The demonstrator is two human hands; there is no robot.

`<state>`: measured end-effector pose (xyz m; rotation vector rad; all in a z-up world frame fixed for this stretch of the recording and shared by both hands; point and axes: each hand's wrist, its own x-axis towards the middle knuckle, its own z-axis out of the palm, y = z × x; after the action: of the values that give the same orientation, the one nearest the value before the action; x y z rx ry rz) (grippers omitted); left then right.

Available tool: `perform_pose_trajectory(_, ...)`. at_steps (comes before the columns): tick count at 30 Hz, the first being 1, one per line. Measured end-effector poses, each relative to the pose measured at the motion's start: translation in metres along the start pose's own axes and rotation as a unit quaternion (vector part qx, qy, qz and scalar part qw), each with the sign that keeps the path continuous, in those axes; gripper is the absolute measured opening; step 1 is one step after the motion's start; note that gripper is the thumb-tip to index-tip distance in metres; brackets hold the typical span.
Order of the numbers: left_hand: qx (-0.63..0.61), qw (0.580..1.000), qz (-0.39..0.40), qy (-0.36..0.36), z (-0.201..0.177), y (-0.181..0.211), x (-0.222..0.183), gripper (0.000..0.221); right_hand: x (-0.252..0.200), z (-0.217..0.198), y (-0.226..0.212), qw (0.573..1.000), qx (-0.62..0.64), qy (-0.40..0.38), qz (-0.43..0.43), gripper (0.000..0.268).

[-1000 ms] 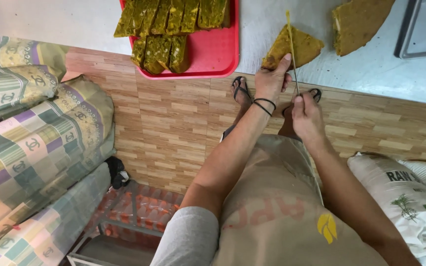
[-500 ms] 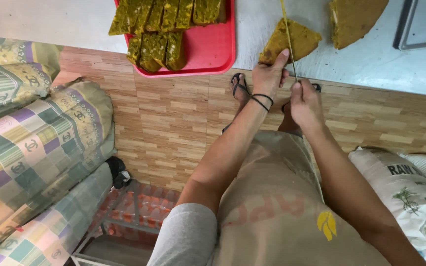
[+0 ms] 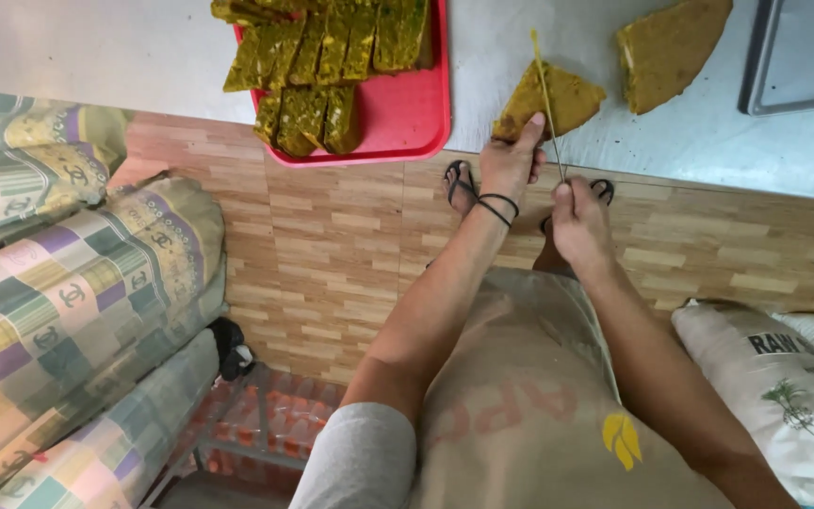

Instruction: Slicing round cakes into wedges and arranging them in a tray

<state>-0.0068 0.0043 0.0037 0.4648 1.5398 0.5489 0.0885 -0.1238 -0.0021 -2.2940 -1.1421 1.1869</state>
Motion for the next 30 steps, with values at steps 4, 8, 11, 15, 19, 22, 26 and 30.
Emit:
perform_pose_trajectory(4,-0.012,1.000,0.001,0.006,-0.001,-0.001,0.000,0.043,-0.003,0.004,0.005,1.000,0.004,0.001,0.016,0.032)
perform_pose_trajectory(8,0.021,1.000,-0.004,0.002,-0.004,-0.003,0.004,0.042,0.013,-0.001,-0.019,1.000,0.012,0.002,0.006,0.035)
perform_pose_trajectory(11,-0.008,1.000,-0.004,0.006,-0.002,-0.005,0.002,0.043,-0.005,-0.001,-0.010,1.000,0.001,-0.010,0.028,0.033)
perform_pose_trajectory(15,0.020,1.000,-0.013,0.003,-0.005,-0.006,-0.003,0.044,-0.005,0.004,-0.002,0.998,-0.006,-0.023,0.053,0.037)
perform_pose_trajectory(19,-0.007,1.000,0.008,0.021,0.000,0.002,0.002,0.044,-0.002,-0.005,-0.019,1.000,-0.007,-0.008,0.025,0.036)
perform_pose_trajectory(22,-0.001,1.000,0.003,0.023,-0.002,0.007,0.001,0.044,-0.001,0.000,-0.010,1.000,-0.001,-0.004,0.025,0.034)
perform_pose_trajectory(26,0.007,1.000,0.009,0.023,-0.002,0.002,0.008,0.042,0.023,0.018,0.008,0.998,-0.018,-0.019,0.048,0.035)
perform_pose_trajectory(30,-0.001,1.000,-0.005,0.026,-0.001,0.002,0.006,0.042,0.010,0.000,-0.014,0.997,-0.014,-0.041,0.065,0.035)
